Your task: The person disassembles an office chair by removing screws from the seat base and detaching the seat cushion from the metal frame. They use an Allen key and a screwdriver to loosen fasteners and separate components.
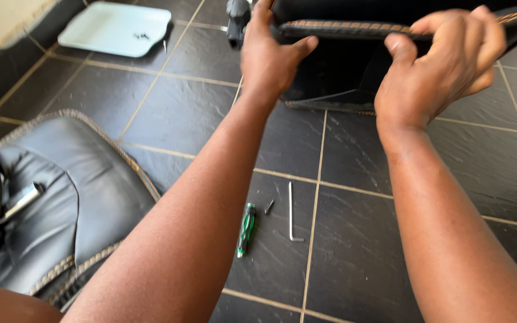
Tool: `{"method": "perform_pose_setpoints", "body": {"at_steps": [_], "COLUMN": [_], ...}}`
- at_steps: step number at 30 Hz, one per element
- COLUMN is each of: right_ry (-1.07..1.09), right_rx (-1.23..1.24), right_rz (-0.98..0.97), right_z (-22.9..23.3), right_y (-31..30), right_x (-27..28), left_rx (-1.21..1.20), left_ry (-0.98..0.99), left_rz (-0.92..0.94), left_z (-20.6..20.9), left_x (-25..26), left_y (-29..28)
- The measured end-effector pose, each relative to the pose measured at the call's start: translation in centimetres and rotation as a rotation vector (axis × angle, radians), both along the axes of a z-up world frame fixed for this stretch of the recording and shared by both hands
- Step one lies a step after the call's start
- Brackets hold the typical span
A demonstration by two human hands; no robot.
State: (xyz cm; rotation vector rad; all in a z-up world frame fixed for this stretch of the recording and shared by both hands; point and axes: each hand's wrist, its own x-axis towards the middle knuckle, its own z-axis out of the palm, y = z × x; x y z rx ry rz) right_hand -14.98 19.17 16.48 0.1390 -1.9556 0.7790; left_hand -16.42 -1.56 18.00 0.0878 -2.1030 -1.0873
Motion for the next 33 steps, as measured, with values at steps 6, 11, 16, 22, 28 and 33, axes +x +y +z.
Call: {"method": "perform_pose_setpoints", "body": {"at_steps": [6,11,16,22,28,33], "right_ry": [-0.028,-0.001,0.205,-0.255,-0.461,-0.837], "right_rx": [-0.053,-0.057,-0.061,-0.297,-0.297,-0.284], "right_rz": [0.062,0.118,0.236,0.165,0.341,0.493], "right_z": [2.0,2.8,2.1,-2.1,-6.2,-8.8], "right_y": [0.6,1.2,1.6,-0.7,-2.4,-3.5], "right_x": [-0.7,-1.7,-0.9,0.3,0.6,1.2], "left_rx": [-0.002,0.055,0.005,-0.057,0.011,0.074], "left_ry": [-0.022,-0.045,0.0,-0.019,-0.002,-0.015], "left_rz": [-0.173,-0.039,0.022,-0.01,-0.023,0.012], "left_z": [1.6,4.2,5.4,5.4,5.6,5.0], "left_x": [-1.0,-1.2,-0.8,-1.5,-1.7,-1.9], "left_y": [0.2,1.5,4.2,7.1,7.3,7.9]}}
